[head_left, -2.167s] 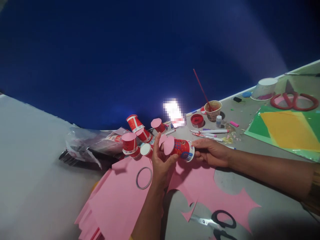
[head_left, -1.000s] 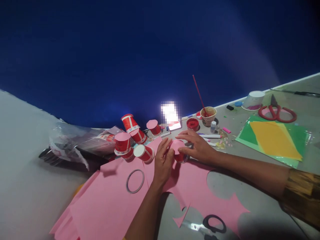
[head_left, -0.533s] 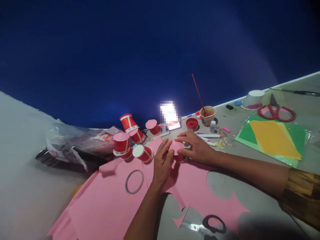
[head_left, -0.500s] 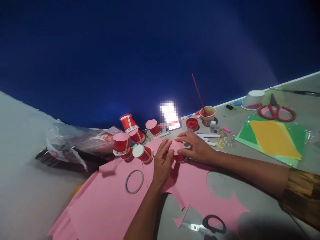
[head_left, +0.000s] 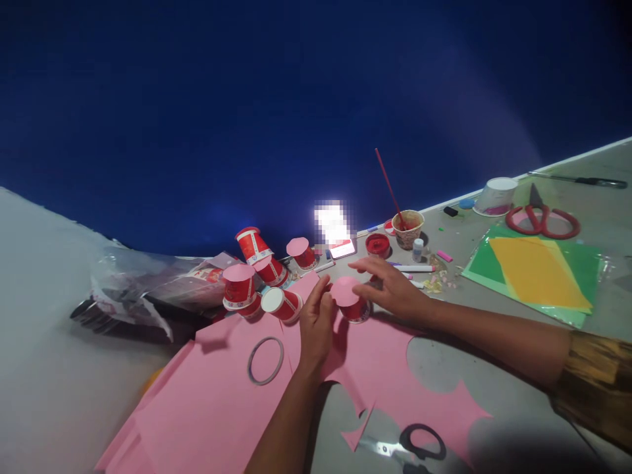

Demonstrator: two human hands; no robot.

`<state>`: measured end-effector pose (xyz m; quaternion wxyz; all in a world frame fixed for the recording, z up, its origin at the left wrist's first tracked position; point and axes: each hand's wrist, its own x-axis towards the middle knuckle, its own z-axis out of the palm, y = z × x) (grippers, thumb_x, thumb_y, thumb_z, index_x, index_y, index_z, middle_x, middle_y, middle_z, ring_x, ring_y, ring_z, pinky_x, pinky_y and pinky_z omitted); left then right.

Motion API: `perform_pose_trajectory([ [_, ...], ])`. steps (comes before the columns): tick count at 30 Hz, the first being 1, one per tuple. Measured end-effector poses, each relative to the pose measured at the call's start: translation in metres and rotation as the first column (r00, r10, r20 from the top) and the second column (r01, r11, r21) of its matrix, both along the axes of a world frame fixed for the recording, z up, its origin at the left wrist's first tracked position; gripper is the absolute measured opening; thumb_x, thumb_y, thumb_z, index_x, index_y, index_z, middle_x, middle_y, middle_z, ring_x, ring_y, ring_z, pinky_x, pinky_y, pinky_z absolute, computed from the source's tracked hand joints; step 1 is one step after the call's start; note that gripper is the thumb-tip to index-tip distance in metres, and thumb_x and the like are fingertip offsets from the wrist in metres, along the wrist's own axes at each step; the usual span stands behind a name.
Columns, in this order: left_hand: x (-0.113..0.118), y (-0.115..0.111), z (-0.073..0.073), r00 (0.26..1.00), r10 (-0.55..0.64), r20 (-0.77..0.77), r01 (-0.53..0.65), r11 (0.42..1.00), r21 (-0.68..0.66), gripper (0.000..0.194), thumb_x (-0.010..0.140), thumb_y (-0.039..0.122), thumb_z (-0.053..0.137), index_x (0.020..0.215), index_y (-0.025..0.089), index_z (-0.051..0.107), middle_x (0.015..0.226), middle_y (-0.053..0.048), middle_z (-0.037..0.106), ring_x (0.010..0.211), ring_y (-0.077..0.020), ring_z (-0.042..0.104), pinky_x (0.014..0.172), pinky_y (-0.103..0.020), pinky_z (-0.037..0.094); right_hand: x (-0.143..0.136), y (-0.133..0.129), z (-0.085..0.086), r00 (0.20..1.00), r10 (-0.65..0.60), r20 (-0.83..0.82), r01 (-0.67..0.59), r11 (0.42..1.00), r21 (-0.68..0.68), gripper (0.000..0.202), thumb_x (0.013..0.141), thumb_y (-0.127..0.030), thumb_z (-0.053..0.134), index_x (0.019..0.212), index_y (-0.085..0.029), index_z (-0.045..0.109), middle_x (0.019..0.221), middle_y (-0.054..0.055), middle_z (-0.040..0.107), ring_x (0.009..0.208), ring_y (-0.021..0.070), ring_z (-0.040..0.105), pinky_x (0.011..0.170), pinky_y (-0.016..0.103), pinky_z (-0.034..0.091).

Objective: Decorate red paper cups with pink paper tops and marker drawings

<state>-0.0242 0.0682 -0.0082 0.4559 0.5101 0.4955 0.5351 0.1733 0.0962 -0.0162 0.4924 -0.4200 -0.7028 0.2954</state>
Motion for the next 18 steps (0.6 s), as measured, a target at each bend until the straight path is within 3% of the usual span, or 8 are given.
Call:
perform_pose_trajectory([
  [5,0.001,0.007,0.006,0.972,0.083,0.219,-0.027,0.968,-0.248,0.048,0.085,0.062,0.080,0.118,0.027,0.076,0.129,-0.007,0.075,0.092,-0.0157,0.073,0.071,-0.024,0.054,-0.004,-0.003,0.005,0.991,-0.085,-0.105,0.059,0.973,-0.223,0.033,0.100,-0.041,0.059,0.124,-0.021,0.070,0.127,0.010,0.073,0.113,0.0266,0.067,0.092,0.041,0.055],
  [13,0.017,0.010,0.011,0.927,0.120,0.356,-0.028,0.967,-0.252,0.054,0.071,0.056,0.093,0.110,0.022,0.078,0.102,-0.005,0.079,0.083,-0.0146,0.071,0.071,-0.023,0.053,-0.010,-0.002,0.002,0.995,-0.050,-0.091,0.021,0.954,-0.299,0.031,0.099,-0.038,0.059,0.122,-0.019,0.069,0.124,0.011,0.075,0.116,0.0271,0.068,0.095,0.041,0.054],
  [18,0.017,0.012,0.004,0.909,0.107,0.404,0.016,0.957,-0.290,0.051,0.075,0.053,0.091,0.114,0.023,0.077,0.089,-0.001,0.075,0.077,-0.0125,0.068,0.069,-0.022,0.050,-0.010,-0.004,0.006,0.996,-0.043,-0.081,0.015,0.949,-0.316,0.031,0.099,-0.038,0.058,0.120,-0.019,0.069,0.121,0.011,0.076,0.112,0.0269,0.070,0.096,0.042,0.054],
])
